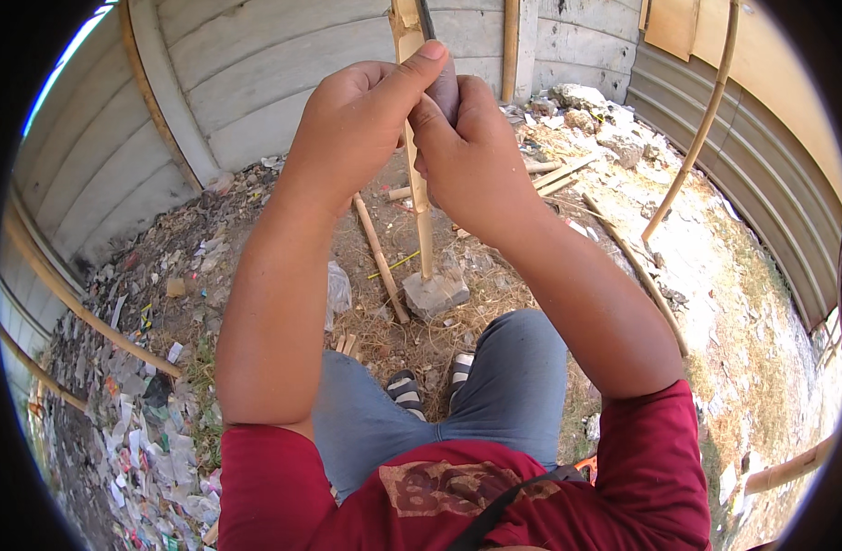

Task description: The person sits on the ground and uses a machete to shave and shape thin strips of wood. They hold the wood with one hand and carefully scrape the blade along its length to thin it out, occasionally adjusting their grip and the wood's position.

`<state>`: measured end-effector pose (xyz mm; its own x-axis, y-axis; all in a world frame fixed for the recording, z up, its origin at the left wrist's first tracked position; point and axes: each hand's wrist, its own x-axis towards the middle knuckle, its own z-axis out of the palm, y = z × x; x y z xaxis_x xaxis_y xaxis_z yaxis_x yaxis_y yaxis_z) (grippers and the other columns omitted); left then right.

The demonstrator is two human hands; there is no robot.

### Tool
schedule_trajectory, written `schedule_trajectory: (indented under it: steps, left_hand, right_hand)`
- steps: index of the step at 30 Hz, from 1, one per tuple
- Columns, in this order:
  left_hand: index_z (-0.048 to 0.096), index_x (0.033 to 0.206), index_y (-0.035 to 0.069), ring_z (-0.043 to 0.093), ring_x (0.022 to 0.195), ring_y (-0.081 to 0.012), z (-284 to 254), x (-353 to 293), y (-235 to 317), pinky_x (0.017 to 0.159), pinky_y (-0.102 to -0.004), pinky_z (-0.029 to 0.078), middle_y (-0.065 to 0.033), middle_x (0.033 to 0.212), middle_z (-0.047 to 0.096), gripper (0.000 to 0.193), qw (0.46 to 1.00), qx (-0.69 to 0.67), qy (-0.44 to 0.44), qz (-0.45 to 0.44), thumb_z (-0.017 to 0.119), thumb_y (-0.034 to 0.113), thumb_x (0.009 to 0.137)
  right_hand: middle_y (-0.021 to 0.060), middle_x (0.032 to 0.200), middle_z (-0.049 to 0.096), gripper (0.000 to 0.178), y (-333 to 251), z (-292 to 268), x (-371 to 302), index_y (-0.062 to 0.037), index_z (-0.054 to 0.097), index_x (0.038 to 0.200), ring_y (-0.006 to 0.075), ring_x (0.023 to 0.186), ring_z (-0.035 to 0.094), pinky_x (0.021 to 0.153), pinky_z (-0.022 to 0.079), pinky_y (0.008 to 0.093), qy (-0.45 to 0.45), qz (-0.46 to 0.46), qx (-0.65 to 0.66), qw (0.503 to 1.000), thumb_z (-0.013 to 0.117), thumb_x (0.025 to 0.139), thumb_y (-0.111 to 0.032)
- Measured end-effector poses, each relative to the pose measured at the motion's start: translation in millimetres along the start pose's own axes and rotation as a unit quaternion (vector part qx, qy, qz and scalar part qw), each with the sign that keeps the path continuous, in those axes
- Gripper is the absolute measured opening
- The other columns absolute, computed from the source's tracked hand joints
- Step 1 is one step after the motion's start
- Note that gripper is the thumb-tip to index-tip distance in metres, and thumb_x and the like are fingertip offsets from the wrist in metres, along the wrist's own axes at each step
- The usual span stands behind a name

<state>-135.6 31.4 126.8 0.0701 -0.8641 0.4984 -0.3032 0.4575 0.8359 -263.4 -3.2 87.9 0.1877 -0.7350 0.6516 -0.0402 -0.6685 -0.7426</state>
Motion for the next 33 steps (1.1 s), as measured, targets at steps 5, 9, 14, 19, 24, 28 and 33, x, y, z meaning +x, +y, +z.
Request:
schedule_trajectory:
  steps: [5, 9, 14, 19, 24, 28, 33]
  left_hand:
    - [0.067, 0.110, -0.003, 0.063, 0.084, -0.0125, -14, 1, -7, 0.077, -0.0290, 0.051, -0.0076, 0.092, 0.068, 0.056, 0.993, 0.110, 0.027, 0.025, 0.072, 0.048, 0.089]
    - [0.066, 0.112, -0.006, 0.064, 0.086, -0.0129, -25, -7, -8, 0.077, -0.0278, 0.051, -0.0085, 0.094, 0.069, 0.056, 0.986, 0.156, 0.047, 0.017, 0.074, 0.045, 0.088]
    - [0.064, 0.115, -0.007, 0.066, 0.088, -0.0149, -48, -12, -13, 0.077, -0.0283, 0.051, -0.0097, 0.096, 0.069, 0.055, 0.980, 0.188, 0.067, 0.018, 0.071, 0.042, 0.091]
    - [0.062, 0.121, -0.001, 0.062, 0.079, -0.0140, -63, -27, 8, 0.073, -0.0298, 0.051, -0.0099, 0.096, 0.066, 0.054, 0.987, 0.127, 0.088, -0.038, 0.062, 0.047, 0.096]
    - [0.063, 0.117, 0.005, 0.054, 0.071, -0.0113, -78, -34, 20, 0.069, -0.0273, 0.049, -0.0054, 0.088, 0.061, 0.052, 0.980, 0.158, 0.109, -0.059, 0.055, 0.053, 0.099]
    - [0.062, 0.116, 0.006, 0.049, 0.067, -0.0091, -91, -43, 22, 0.065, -0.0254, 0.046, -0.0001, 0.088, 0.057, 0.050, 0.970, 0.208, 0.126, -0.003, 0.053, 0.052, 0.101]
    - [0.059, 0.108, 0.009, 0.042, 0.059, -0.0071, -97, -49, 38, 0.056, -0.0233, 0.038, 0.0031, 0.082, 0.051, 0.038, 0.933, 0.294, 0.166, -0.122, 0.049, 0.046, 0.104]
  right_hand:
    - [0.0313, 0.097, 0.063, 0.038, 2, 28, -4, 0.0126, 0.043, 0.110, 0.0420, 0.094, 0.066, 0.079, 0.051, 0.0465, -0.011, -0.003, 0.017, 1.000, 0.056, 0.095, -0.020]
    - [0.0321, 0.097, 0.062, 0.035, 5, 51, -14, 0.0111, 0.043, 0.109, 0.0432, 0.093, 0.066, 0.080, 0.051, 0.0481, 0.035, -0.069, -0.008, 0.997, 0.057, 0.094, -0.018]
    - [0.0309, 0.116, 0.055, 0.054, 4, 52, -17, 0.0089, 0.041, 0.127, 0.0404, 0.106, 0.062, 0.085, 0.050, 0.0477, -0.017, -0.018, 0.036, 0.999, 0.064, 0.091, -0.024]
    - [0.0302, 0.131, 0.049, 0.068, 58, 46, 15, 0.0060, 0.042, 0.137, 0.0403, 0.116, 0.057, 0.093, 0.049, 0.0481, 0.113, -0.073, -0.090, 0.987, 0.071, 0.088, -0.031]
    - [0.0291, 0.129, 0.057, 0.065, 86, 53, 47, 0.0046, 0.046, 0.135, 0.0392, 0.114, 0.061, 0.097, 0.049, 0.0446, -0.042, 0.010, -0.157, 0.987, 0.072, 0.087, -0.030]
    - [0.0256, 0.116, 0.067, 0.059, 86, 60, 58, -0.0014, 0.049, 0.137, 0.0374, 0.108, 0.066, 0.094, 0.052, 0.0427, -0.104, 0.028, -0.153, 0.982, 0.071, 0.089, -0.029]
    - [0.0216, 0.114, 0.068, 0.051, 85, 64, 56, -0.0044, 0.055, 0.133, 0.0332, 0.102, 0.069, 0.087, 0.054, 0.0434, -0.042, 0.008, -0.160, 0.986, 0.070, 0.091, -0.029]
